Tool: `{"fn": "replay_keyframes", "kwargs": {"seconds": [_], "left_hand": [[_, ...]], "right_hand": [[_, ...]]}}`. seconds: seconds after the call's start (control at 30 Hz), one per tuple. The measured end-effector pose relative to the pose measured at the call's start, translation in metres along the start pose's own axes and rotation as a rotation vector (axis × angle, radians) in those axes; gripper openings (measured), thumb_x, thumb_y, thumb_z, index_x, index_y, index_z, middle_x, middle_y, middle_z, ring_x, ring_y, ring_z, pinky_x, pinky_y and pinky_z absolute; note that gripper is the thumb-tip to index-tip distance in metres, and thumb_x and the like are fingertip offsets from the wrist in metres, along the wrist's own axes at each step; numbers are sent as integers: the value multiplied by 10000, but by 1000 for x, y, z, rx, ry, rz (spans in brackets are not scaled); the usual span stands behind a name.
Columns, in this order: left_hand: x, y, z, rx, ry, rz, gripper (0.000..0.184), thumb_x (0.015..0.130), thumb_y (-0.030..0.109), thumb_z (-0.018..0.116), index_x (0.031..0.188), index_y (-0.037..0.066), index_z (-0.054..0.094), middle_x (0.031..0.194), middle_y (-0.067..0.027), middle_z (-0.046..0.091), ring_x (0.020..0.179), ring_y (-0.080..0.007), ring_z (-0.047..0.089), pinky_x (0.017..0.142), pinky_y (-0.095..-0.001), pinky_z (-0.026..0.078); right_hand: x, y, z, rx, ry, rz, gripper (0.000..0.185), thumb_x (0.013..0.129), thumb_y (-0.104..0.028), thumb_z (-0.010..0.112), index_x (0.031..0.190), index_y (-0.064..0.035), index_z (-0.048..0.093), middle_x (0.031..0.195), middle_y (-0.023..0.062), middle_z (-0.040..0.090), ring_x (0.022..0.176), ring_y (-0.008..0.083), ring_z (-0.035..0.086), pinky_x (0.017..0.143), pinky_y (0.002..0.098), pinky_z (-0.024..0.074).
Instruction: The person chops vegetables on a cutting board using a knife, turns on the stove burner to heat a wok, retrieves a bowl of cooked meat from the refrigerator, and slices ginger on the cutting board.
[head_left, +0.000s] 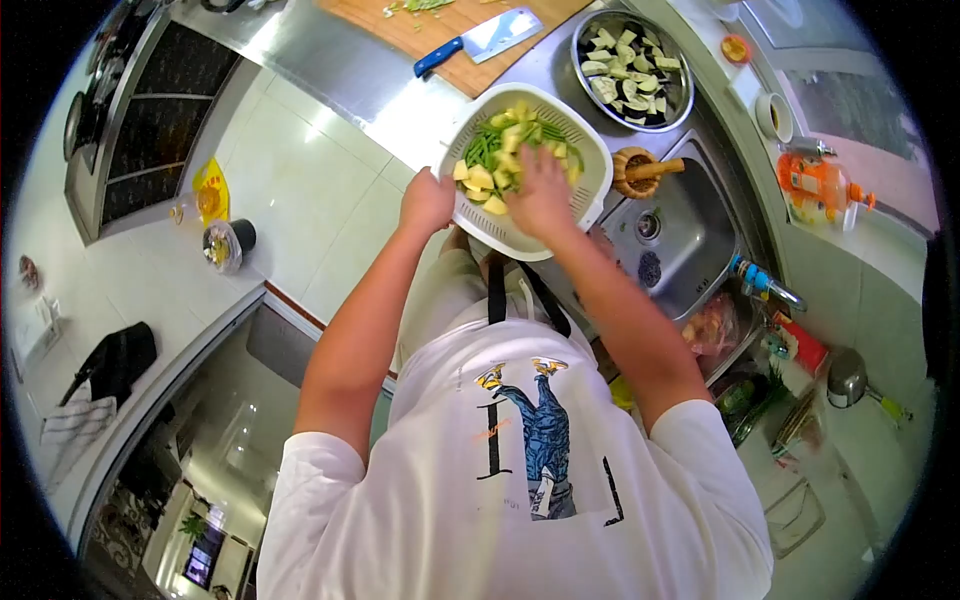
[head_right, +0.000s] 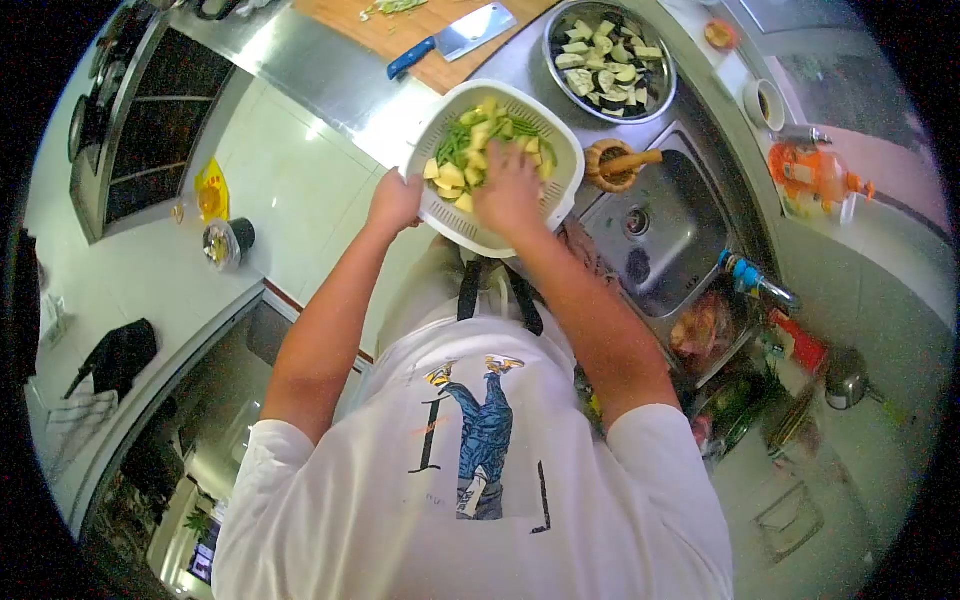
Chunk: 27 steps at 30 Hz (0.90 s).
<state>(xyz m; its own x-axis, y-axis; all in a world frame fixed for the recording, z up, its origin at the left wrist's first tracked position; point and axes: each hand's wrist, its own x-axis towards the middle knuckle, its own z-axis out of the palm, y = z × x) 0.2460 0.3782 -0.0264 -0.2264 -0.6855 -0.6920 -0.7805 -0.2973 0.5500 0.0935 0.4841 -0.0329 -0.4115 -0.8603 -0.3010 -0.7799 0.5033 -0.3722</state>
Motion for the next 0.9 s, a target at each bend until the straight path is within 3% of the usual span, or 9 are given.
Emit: {"fn": "replay_keyframes", "kwargs": {"seconds": [0.03,0.17,0.33,0.47,0.57,0.63,0.77,0.83,0.9], "left_hand": [[1,-2,0,-26,-7,0,345,909,243,483,1044,-70,538,707,-189,639,464,-254,610,461,-374,501],[0,-4,1,-57,3,46,339,912,236,475,1031,-77,525,680,-185,632,441,-240,601,427,-357,491],[-7,-2,1,-49,50,50,332,911,236,480,993,-82,529,660,-183,625,427,-243,594,415,-354,483],[8,-17,4,-64,7,87,340,910,236,483,959,-97,524,631,-187,611,417,-252,590,405,-357,475],[11,-21,5,-99,-22,94,345,908,235,489,944,-107,517,626,-199,606,411,-265,588,392,-372,468],[12,-21,4,-80,-19,98,339,909,227,489,939,-110,514,619,-197,602,413,-268,591,383,-375,469],[5,-13,2,-121,-38,90,331,910,214,483,950,-113,512,649,-195,605,426,-261,600,359,-356,478],[5,-12,1,-129,-46,73,324,908,212,488,972,-104,514,690,-205,613,437,-270,605,356,-358,495],[5,-12,2,-137,-33,73,331,909,214,490,992,-106,507,702,-202,616,446,-268,609,357,-354,500]], "right_hand": [[-9,-10,-2,0,4,-77,701,766,-173,606,1405,-74,335,1434,280,282,1270,477,326,1061,526,286],[-42,-21,16,259,92,-266,554,790,-72,524,1332,-20,420,1336,301,393,1208,492,385,1053,491,313],[-56,-19,-10,284,-113,-171,419,813,-105,536,1224,-24,537,1326,276,431,1202,416,434,1010,445,373],[-46,-15,-26,282,-68,-143,435,782,-108,573,1204,-17,525,1319,263,428,1181,420,443,991,447,393],[-28,-13,-35,235,51,-166,573,767,-147,612,1307,-42,452,1402,243,340,1285,417,342,1052,449,340],[-12,-13,-34,170,40,-132,692,762,-195,647,1382,-63,370,1460,222,271,1316,439,291,1083,483,286],[0,-7,-20,163,-116,-129,653,757,-209,665,1346,-58,426,1466,235,254,1316,450,289,1088,508,263],[-8,-7,-21,120,-86,-155,582,763,-209,650,1294,-47,478,1455,223,288,1306,464,297,1083,517,268],[-17,-3,-26,12,-177,-207,581,758,-235,644,1297,-73,494,1404,167,393,1278,399,366,1072,443,311]]}}
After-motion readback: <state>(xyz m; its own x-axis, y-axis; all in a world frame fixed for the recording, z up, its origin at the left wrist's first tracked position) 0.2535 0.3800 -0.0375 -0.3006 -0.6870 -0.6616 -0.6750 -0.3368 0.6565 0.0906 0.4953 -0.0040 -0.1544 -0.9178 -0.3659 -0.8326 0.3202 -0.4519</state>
